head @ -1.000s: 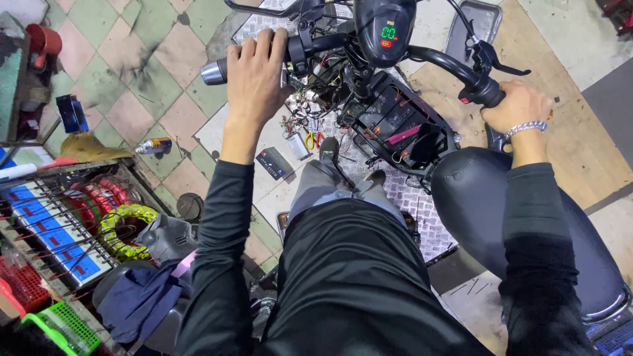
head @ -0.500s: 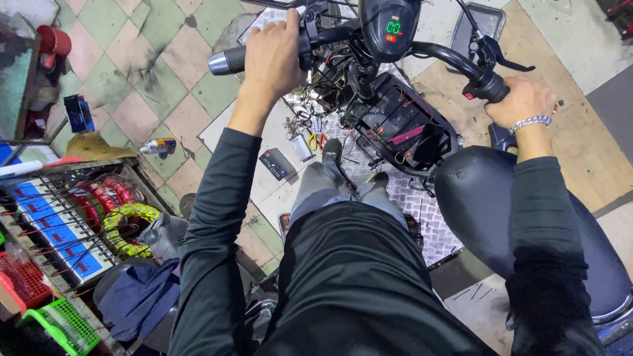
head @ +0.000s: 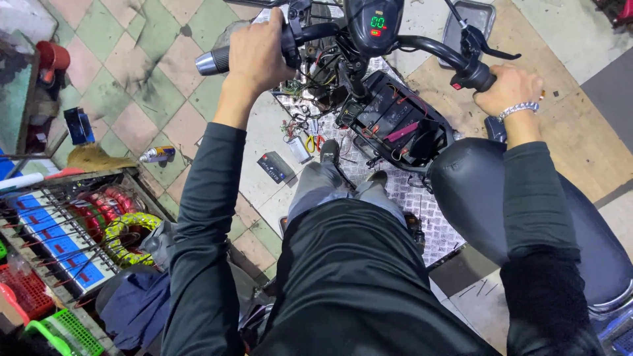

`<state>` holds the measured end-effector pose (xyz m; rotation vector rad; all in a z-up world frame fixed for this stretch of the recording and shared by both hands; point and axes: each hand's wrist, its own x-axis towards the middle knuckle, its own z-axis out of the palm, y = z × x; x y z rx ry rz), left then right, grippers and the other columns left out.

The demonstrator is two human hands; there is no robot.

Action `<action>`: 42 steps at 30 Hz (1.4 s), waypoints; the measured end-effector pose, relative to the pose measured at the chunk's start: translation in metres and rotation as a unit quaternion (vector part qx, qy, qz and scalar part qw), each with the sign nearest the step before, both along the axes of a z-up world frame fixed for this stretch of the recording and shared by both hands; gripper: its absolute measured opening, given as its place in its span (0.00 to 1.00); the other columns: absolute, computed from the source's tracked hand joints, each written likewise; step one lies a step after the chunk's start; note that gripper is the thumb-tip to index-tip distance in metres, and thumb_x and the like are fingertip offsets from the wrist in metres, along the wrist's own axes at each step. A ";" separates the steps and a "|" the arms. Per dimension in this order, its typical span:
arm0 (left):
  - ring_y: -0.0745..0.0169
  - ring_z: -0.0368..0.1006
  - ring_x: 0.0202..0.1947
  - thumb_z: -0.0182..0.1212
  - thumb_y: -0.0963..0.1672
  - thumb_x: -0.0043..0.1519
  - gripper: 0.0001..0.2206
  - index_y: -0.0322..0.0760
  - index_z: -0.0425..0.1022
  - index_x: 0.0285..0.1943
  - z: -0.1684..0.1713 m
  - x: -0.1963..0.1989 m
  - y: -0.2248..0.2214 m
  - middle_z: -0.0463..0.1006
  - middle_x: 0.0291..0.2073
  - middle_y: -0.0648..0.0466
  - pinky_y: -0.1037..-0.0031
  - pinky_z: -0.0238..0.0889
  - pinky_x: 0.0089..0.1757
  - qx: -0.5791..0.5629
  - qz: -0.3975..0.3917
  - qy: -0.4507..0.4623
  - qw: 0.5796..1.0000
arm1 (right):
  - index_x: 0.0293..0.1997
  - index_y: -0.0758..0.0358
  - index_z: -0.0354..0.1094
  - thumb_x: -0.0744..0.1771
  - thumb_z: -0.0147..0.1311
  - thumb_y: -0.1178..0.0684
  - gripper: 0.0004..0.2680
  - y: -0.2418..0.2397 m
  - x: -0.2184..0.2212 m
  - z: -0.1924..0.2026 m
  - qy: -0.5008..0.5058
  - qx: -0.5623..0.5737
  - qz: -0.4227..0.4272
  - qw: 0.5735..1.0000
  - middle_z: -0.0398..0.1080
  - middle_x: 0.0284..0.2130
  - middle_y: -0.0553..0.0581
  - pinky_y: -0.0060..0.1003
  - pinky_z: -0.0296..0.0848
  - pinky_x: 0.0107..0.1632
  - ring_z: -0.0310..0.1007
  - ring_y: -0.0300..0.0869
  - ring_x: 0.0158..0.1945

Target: Repairing and testing the electrical wiring harness of a motorcycle, including stripping wires and making connections.

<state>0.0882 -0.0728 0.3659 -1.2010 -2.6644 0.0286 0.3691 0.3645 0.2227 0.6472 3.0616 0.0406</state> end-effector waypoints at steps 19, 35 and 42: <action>0.42 0.77 0.33 0.65 0.55 0.66 0.26 0.31 0.72 0.61 0.032 -0.001 -0.018 0.80 0.37 0.42 0.58 0.68 0.36 0.060 -0.086 -0.152 0.983 | 0.41 0.52 0.80 0.57 0.60 0.46 0.13 -0.005 -0.001 0.009 0.019 -0.005 0.007 1.000 0.76 0.34 0.52 0.44 0.67 0.37 0.75 0.53 0.35; 0.46 0.71 0.36 0.67 0.51 0.62 0.31 0.22 0.65 0.65 0.040 0.095 -0.024 0.75 0.41 0.42 0.62 0.66 0.38 0.134 0.058 -0.150 0.978 | 0.64 0.72 0.61 0.58 0.69 0.63 0.28 -0.084 -0.036 0.132 0.182 -0.035 -0.044 0.982 0.56 0.61 0.72 0.57 0.69 0.55 0.58 0.65 0.59; 0.39 0.73 0.39 0.63 0.56 0.61 0.33 0.22 0.69 0.62 0.047 0.128 -0.024 0.76 0.41 0.38 0.57 0.67 0.40 0.145 0.137 -0.248 0.948 | 0.46 0.67 0.76 0.65 0.67 0.62 0.07 -0.194 -0.043 0.127 0.289 -0.166 -0.057 0.941 0.73 0.32 0.62 0.45 0.70 0.40 0.72 0.55 0.32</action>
